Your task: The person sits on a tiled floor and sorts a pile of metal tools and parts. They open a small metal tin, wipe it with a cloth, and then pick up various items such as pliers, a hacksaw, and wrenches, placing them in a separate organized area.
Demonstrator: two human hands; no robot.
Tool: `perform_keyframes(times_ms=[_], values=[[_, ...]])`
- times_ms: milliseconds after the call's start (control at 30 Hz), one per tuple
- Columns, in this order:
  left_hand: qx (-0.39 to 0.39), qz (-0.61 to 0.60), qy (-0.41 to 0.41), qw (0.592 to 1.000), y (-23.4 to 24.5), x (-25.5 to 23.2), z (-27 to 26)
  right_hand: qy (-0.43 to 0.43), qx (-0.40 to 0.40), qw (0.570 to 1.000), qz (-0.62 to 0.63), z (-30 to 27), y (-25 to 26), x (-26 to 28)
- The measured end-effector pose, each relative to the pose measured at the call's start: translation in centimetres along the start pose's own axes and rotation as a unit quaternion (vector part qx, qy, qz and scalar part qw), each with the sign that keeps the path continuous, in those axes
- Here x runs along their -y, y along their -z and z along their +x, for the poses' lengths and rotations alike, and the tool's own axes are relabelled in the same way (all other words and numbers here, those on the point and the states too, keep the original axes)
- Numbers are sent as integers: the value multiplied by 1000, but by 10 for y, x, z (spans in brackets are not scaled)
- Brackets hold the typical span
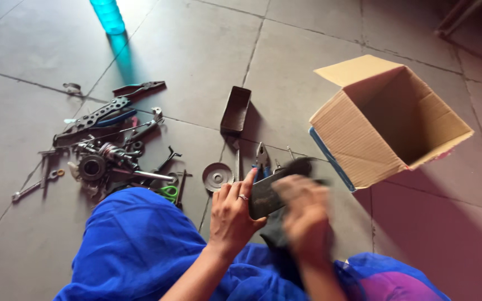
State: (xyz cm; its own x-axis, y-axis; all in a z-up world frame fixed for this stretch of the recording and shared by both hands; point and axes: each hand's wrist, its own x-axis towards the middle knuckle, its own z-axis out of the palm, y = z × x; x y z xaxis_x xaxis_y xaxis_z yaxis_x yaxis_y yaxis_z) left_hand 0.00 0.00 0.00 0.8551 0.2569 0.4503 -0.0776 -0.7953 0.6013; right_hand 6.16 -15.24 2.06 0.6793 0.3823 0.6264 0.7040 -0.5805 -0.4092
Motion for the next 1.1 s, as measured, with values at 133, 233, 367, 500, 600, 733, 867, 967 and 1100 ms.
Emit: perform_keyframes(times_ms=[133, 233, 367, 500, 600, 733, 867, 967, 1100], values=[[-3, 4, -28, 1000, -16, 7, -7, -1, 13, 999, -43, -16, -15, -25], [25, -187, 205, 960, -30, 30, -14, -139, -117, 983, -10, -5, 15, -83], [138, -666, 508, 529, -48, 61, -3, -243, -181, 953, -7, -13, 34, -80], [65, -779, 469, 410, -68, 45, -3, -111, -66, 980, 154, -35, 4, -1], [-7, -795, 459, 397, -79, 23, 9, 74, 15, 997, -16, -21, -13, 9], [-39, -756, 486, 437, -85, 12, 17, -65, -64, 994, -52, -13, -13, -17], [-9, -767, 477, 429, -104, 20, 36, -48, -17, 997, -58, -11, 3, -21], [35, -750, 479, 455, -128, 50, 74, -73, -62, 994, -46, 12, 41, -38], [89, -651, 537, 529, -181, 103, 138, -75, -120, 984, -109, 19, 107, -75]])
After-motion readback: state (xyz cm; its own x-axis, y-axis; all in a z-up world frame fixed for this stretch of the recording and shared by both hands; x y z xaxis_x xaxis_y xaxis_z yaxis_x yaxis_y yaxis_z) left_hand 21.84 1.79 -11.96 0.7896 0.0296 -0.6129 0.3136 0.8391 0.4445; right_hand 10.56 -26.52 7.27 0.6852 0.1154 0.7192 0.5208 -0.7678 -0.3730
